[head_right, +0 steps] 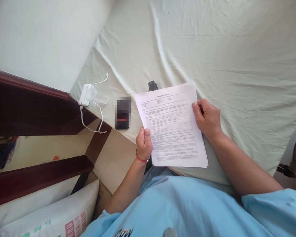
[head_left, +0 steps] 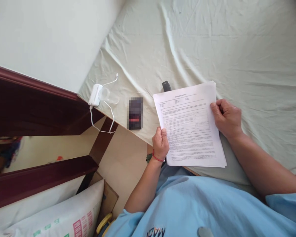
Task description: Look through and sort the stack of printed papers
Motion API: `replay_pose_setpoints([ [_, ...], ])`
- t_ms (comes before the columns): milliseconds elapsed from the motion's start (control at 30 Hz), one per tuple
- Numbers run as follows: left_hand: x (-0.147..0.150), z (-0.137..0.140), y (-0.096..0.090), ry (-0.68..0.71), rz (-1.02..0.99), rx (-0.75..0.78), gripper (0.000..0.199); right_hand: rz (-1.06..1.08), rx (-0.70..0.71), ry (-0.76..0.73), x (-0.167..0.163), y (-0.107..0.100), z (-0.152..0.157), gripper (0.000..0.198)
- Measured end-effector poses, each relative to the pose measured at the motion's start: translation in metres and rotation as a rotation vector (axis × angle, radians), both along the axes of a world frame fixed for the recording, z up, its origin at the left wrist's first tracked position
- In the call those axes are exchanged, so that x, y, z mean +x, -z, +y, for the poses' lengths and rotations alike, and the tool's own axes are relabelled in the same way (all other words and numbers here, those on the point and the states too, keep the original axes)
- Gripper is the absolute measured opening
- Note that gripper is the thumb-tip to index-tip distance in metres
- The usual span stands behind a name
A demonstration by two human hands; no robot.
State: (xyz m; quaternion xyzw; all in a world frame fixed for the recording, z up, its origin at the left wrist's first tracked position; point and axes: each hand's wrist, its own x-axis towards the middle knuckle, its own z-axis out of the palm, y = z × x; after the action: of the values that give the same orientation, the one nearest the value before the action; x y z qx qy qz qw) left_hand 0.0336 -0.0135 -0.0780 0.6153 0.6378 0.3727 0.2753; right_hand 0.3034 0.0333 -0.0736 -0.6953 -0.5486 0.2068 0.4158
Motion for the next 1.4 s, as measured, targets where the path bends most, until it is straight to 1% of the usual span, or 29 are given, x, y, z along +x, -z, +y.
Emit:
replay_pose_setpoints([
  [167, -0.0006, -0.0003, 0.0004, -0.02, -0.12, -0.039, 0.054, 0.004, 0.002, -0.015, 0.0003, 0.0009, 0.0007, 0.035],
  [300, -0.0013, -0.0007, 0.0014, -0.016, -0.174, -0.049, 0.053, 0.009, 0.001, -0.003, 0.0003, 0.0001, 0.0003, 0.035],
  [667, -0.0017, -0.0001, 0.0029, -0.015, -0.113, -0.027, 0.052, 0.011, -0.004, -0.007, 0.0008, 0.0012, 0.0012, 0.032],
  [967, -0.0012, 0.0002, 0.0014, -0.025, -0.071, -0.023, 0.053, 0.027, -0.003, -0.016, 0.0005, 0.0027, 0.0006, 0.035],
  [1100, -0.001, 0.0, 0.0011, -0.022, -0.068, -0.031, 0.054, 0.028, -0.001, -0.009, 0.0003, 0.0019, 0.001, 0.037],
  [1400, -0.0015, 0.0009, 0.0029, -0.026, -0.069, -0.017, 0.055, 0.032, -0.003, -0.016, 0.0006, 0.0018, 0.0007, 0.035],
])
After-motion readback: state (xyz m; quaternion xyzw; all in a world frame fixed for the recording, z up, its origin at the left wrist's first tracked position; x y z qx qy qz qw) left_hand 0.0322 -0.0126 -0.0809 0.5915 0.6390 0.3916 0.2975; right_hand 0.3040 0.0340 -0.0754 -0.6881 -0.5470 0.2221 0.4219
